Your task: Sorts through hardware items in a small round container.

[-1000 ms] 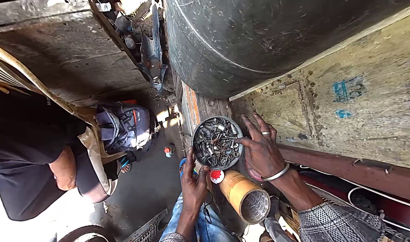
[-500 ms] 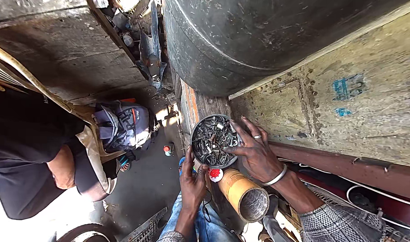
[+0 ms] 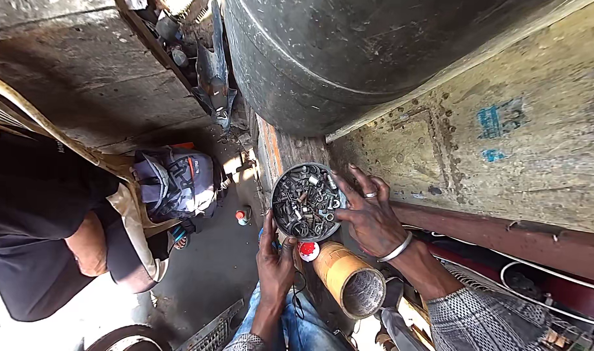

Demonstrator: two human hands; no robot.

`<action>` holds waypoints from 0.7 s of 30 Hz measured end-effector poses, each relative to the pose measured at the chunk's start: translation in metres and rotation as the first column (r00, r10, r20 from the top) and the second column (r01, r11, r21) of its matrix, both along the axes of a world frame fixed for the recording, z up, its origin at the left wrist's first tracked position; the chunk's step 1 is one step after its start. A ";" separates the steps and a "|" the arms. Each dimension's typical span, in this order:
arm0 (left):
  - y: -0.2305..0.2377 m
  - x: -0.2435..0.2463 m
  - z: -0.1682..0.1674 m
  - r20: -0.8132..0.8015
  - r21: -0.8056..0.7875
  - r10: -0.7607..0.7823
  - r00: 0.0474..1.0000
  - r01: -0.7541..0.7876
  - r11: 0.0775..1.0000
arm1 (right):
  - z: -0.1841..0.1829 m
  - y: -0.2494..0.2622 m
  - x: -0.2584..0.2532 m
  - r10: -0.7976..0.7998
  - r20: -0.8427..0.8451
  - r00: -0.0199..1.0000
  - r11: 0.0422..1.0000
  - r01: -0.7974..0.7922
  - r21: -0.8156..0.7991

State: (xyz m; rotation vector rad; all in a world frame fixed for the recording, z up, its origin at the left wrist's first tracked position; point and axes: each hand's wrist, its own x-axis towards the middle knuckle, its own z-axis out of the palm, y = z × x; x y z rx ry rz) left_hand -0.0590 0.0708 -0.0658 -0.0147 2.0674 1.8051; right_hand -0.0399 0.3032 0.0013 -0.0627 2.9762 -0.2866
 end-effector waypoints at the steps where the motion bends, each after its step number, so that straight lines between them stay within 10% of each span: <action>1: 0.000 0.000 0.000 0.003 0.001 0.000 1.000 0.000 1.000 | -0.001 -0.003 -0.005 0.002 0.021 1.000 1.000 -0.002 0.001; 13: -0.001 0.000 0.001 0.026 -0.018 -0.007 1.000 0.007 1.000 | 0.028 0.027 -0.040 -0.143 -0.019 0.990 0.962 0.134 -0.237; 21: -0.001 -0.001 0.001 0.024 -0.006 -0.001 1.000 0.001 1.000 | 0.021 -0.002 -0.006 -0.048 0.171 0.984 0.981 0.014 0.191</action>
